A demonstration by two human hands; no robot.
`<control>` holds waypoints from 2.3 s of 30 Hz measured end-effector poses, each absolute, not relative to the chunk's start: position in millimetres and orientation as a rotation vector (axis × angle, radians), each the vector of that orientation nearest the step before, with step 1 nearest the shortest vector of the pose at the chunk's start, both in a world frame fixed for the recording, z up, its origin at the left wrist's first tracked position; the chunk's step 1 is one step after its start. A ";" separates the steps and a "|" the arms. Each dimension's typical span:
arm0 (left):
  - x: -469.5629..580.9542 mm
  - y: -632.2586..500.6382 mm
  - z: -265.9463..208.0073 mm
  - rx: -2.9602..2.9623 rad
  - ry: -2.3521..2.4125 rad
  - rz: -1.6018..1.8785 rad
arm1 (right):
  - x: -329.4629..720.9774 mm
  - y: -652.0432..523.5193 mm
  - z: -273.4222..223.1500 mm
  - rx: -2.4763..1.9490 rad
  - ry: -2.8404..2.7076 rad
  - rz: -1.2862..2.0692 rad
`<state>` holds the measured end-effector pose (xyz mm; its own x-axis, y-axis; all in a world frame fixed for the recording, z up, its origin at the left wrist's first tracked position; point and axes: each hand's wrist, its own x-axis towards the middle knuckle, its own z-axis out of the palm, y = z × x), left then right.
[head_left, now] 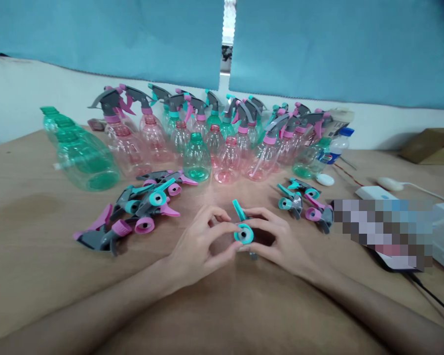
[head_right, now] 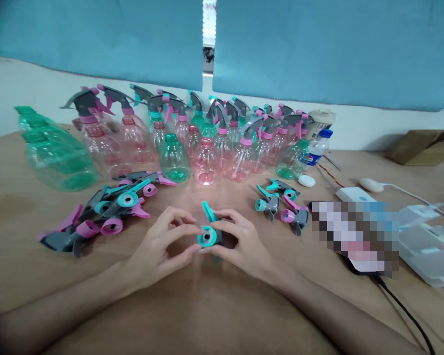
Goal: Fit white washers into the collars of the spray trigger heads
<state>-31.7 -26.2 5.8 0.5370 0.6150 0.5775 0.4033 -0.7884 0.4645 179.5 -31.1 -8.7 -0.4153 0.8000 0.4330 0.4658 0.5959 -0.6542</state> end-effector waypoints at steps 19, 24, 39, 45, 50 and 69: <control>-32.0 -29.5 7.8 2.445 0.996 1.059 | 220.3 1.5 -4.3 -1.286 -2.168 -0.128; -31.3 -29.6 8.2 2.415 1.061 1.051 | 229.1 9.9 -15.2 -1.496 -2.264 -0.362; -52.0 -1.3 16.7 2.804 1.501 0.923 | 227.5 6.3 -29.8 -1.605 -2.084 -0.504; -76.9 11.6 36.0 2.836 2.317 0.504 | 221.5 4.4 -25.0 -1.443 -2.062 -0.434; -95.0 9.1 58.0 2.769 2.365 0.111 | 208.4 -3.7 -21.8 -1.274 -2.150 -0.304; -44.8 -18.0 25.5 2.497 1.487 0.998 | 194.0 -21.0 -17.4 -0.985 -2.182 0.039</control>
<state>-44.8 -18.0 25.5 0.3218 0.8078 0.4938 0.7631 -0.5300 0.3699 194.0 -21.0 -17.4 -0.4406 0.6608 0.6076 0.6386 0.7064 -0.3053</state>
